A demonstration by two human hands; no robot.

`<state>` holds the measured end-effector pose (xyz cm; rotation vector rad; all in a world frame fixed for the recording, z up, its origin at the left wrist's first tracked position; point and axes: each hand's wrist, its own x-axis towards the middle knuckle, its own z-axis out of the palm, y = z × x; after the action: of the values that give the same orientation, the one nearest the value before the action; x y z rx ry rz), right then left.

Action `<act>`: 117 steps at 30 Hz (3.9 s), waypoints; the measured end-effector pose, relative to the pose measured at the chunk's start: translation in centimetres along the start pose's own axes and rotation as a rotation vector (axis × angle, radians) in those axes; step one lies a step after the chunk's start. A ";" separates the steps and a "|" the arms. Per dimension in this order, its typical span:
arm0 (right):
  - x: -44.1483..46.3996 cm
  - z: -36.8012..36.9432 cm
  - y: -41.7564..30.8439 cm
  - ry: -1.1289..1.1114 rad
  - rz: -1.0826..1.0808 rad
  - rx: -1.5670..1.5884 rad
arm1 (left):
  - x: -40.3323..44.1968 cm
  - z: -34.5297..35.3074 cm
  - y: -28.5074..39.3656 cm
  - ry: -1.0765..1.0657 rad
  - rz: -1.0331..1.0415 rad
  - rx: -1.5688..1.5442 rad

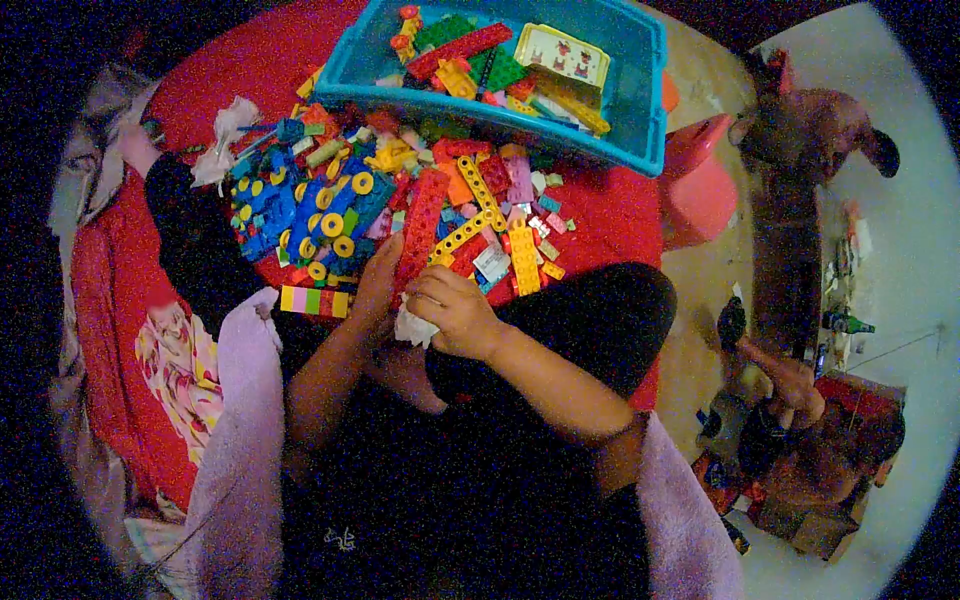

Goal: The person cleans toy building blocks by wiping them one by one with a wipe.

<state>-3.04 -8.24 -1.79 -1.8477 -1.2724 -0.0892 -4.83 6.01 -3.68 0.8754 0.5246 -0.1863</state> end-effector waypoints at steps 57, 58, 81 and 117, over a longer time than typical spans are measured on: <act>-0.4 1.1 0.1 0.252 0.381 0.149 | 0.2 -1.3 -1.2 0.059 0.021 -0.007; -0.4 1.3 -0.2 0.213 0.355 0.175 | 0.3 -1.5 -0.8 0.040 -0.019 -0.082; 0.3 0.9 -0.4 0.217 0.169 0.033 | 1.2 -0.8 -1.6 -0.006 -0.023 0.011; -0.3 -3.3 5.5 0.317 0.634 0.549 | -1.4 0.8 1.0 -0.060 -0.134 0.032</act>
<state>2.49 -11.27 -3.21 -1.5837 -0.3962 0.2749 -5.43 5.96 -1.87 0.8632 0.5261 -0.3426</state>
